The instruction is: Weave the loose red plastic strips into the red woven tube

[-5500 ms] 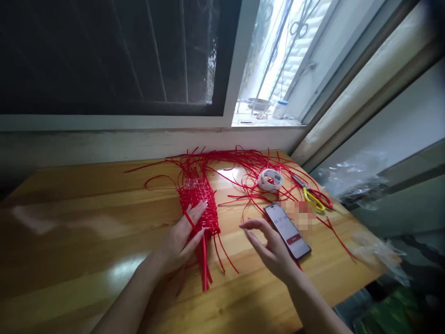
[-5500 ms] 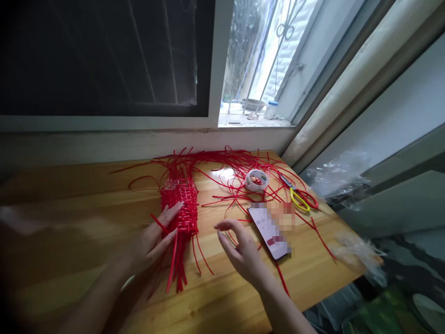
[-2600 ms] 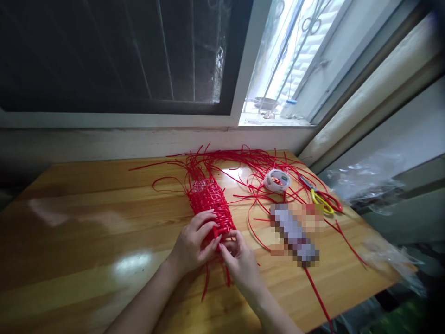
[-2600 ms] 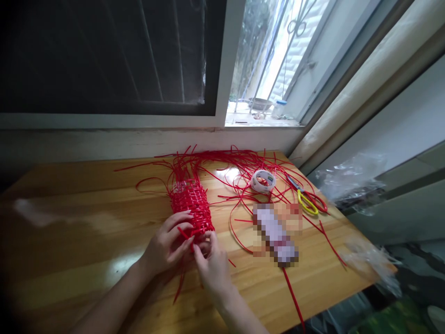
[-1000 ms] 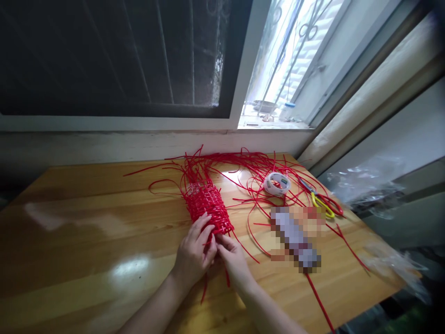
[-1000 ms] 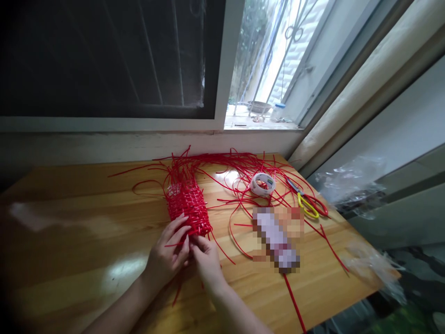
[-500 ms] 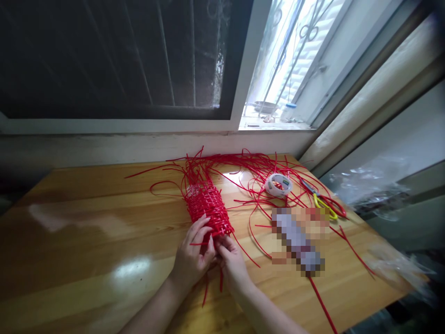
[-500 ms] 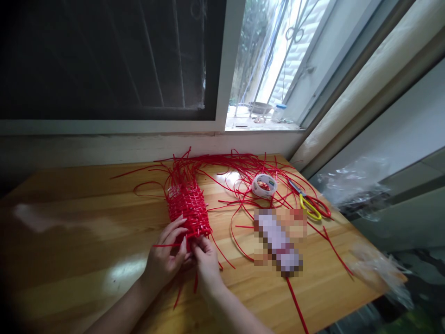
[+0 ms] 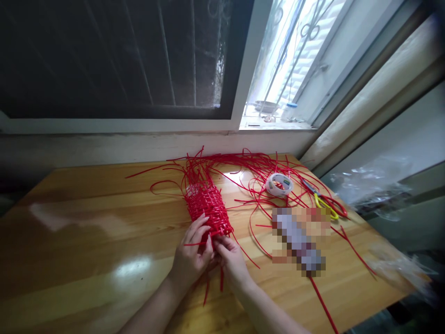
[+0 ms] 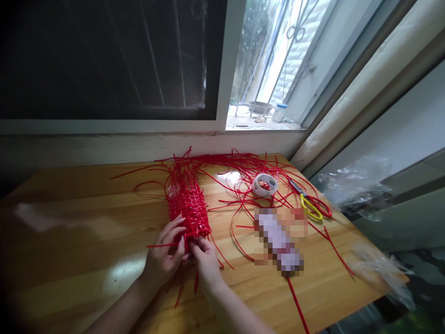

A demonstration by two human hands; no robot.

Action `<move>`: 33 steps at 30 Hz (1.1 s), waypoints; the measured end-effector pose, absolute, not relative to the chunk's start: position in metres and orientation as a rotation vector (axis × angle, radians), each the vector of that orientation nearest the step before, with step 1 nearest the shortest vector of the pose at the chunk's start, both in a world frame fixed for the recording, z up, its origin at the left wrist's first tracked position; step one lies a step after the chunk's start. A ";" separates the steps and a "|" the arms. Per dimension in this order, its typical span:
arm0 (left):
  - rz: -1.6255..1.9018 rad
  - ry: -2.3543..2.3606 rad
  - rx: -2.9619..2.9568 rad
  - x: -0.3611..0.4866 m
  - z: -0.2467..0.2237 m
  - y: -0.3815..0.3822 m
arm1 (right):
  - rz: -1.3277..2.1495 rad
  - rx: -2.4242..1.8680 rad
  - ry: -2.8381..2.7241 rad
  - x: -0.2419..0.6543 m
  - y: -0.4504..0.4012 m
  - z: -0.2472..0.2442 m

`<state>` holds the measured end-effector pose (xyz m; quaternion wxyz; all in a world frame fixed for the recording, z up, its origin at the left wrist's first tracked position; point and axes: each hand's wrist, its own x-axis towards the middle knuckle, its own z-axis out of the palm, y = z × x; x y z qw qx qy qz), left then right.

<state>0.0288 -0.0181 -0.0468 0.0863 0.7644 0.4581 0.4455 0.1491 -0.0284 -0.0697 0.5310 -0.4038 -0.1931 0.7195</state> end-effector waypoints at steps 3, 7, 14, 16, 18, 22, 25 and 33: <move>1.325 1.338 2.278 0.028 -0.048 -0.018 | 1.687 -0.962 -0.469 0.149 -0.028 -0.072; 1.360 1.319 2.289 0.027 -0.051 -0.017 | 1.709 -0.952 -0.486 0.149 -0.026 -0.072; 1.350 1.358 2.324 0.028 -0.048 -0.017 | 1.697 -0.913 -0.518 0.148 -0.023 -0.071; 1.347 1.356 2.327 0.028 -0.047 -0.018 | 1.687 -0.901 -0.550 0.148 -0.022 -0.071; 1.346 1.358 2.318 0.028 -0.046 -0.018 | 1.655 -0.910 -0.570 0.149 -0.022 -0.071; 1.355 1.354 2.299 0.027 -0.050 -0.017 | 1.633 -0.965 -0.607 0.150 -0.023 -0.071; 1.359 1.339 2.296 0.025 -0.052 -0.016 | 1.690 -0.995 -0.596 0.150 -0.025 -0.070; 1.361 1.347 2.299 0.026 -0.049 -0.018 | 1.697 -0.952 -0.487 0.149 -0.024 -0.069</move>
